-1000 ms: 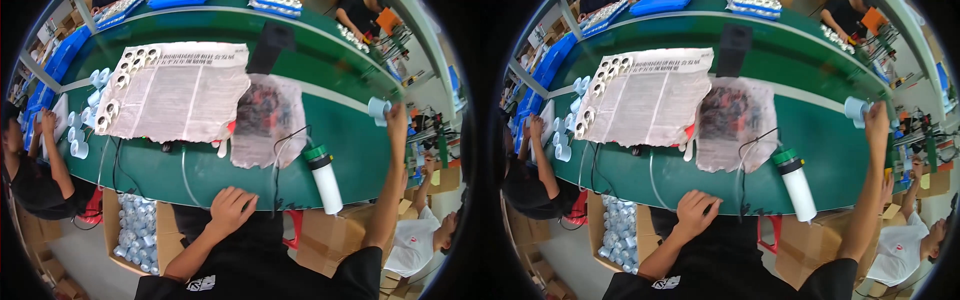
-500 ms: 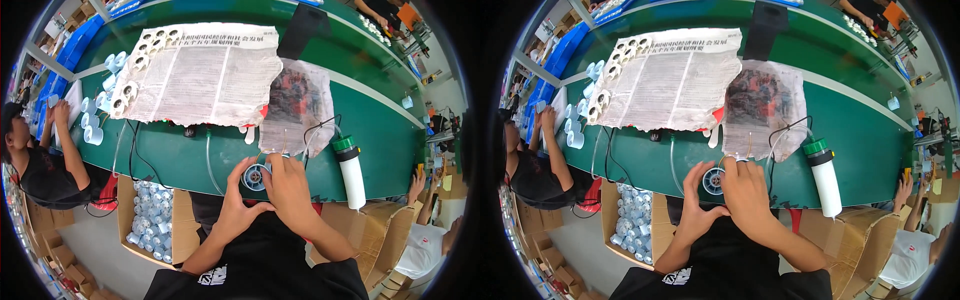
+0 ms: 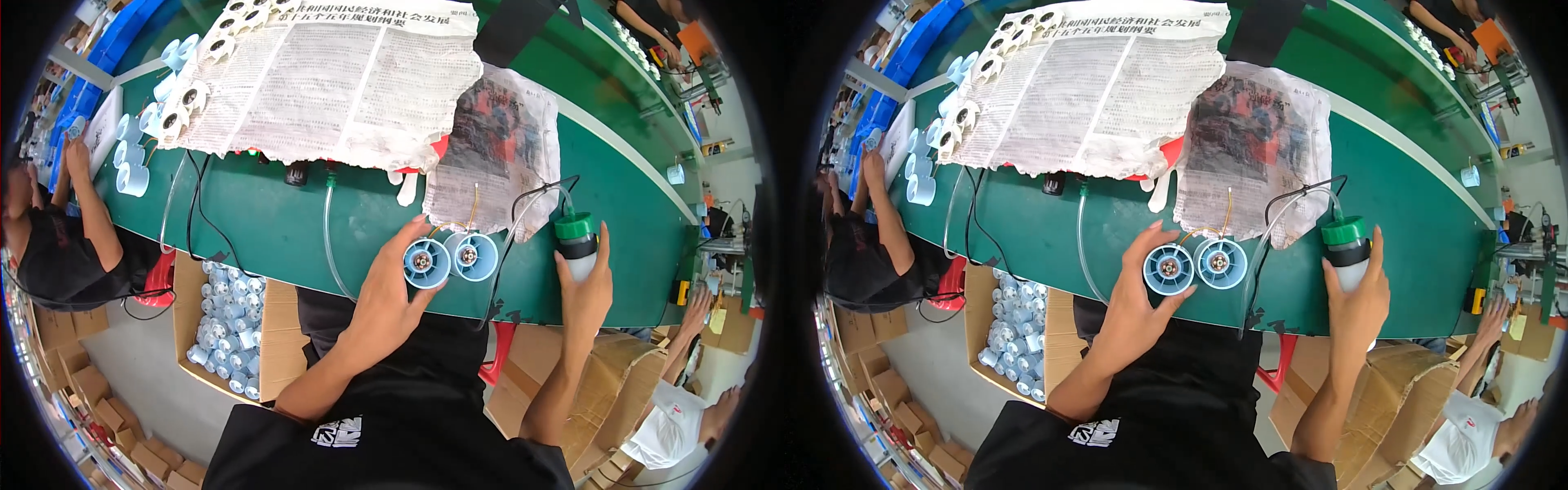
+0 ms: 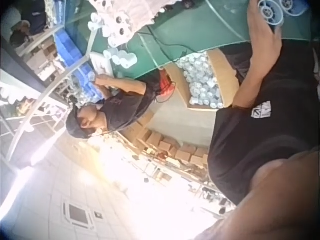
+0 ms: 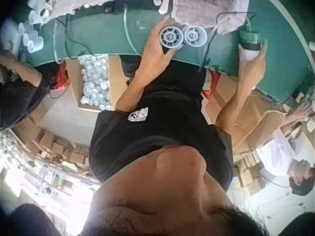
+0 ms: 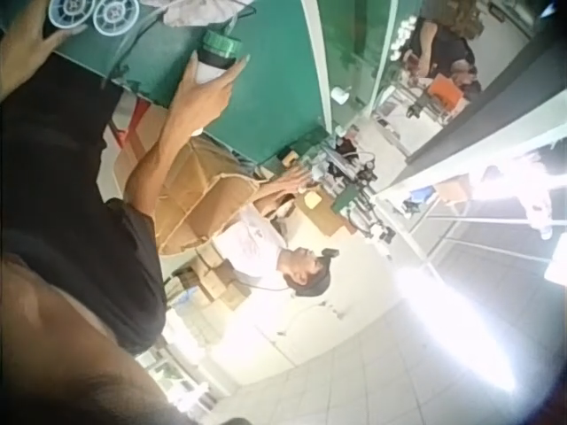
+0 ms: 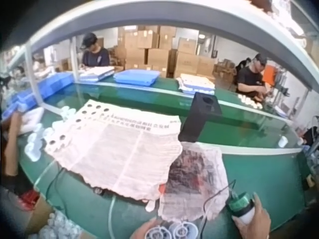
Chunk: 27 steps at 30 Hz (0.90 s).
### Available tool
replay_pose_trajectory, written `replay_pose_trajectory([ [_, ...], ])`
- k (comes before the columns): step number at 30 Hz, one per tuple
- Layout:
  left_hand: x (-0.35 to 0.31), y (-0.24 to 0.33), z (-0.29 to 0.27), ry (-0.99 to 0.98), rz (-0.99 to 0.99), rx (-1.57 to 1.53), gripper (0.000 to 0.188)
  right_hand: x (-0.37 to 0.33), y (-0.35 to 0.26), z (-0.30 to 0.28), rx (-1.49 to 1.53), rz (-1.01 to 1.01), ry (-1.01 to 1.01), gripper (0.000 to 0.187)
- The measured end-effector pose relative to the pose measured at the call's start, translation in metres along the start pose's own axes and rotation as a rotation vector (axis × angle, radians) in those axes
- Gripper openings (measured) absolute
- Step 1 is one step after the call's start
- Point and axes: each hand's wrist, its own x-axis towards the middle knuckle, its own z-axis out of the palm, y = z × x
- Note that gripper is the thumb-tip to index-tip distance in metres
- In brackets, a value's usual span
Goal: The person assembles small electronic components into plastic housings by hand, taking components from a plastic tray and placing them into the housings, which are then put into a cardboard box.
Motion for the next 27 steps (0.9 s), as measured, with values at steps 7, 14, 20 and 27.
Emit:
replay_pose_trajectory([
  [7,-0.002,-0.005,0.010,0.075,0.076,0.057,0.075,-0.008,0.133,-0.036,1.322,0.008,0.248,0.076],
  [14,0.002,-0.001,0.003,0.053,0.013,0.075,0.093,0.018,0.007,-0.062,2.140,-0.154,-0.245,0.083],
  [20,0.003,0.003,0.013,0.100,-0.047,-0.014,0.090,0.027,-0.072,-0.036,2.177,-0.415,-0.263,0.102],
  [27,0.003,0.000,0.014,0.181,-0.060,0.019,0.084,0.047,-0.093,-0.009,2.055,-0.804,-0.650,0.102],
])
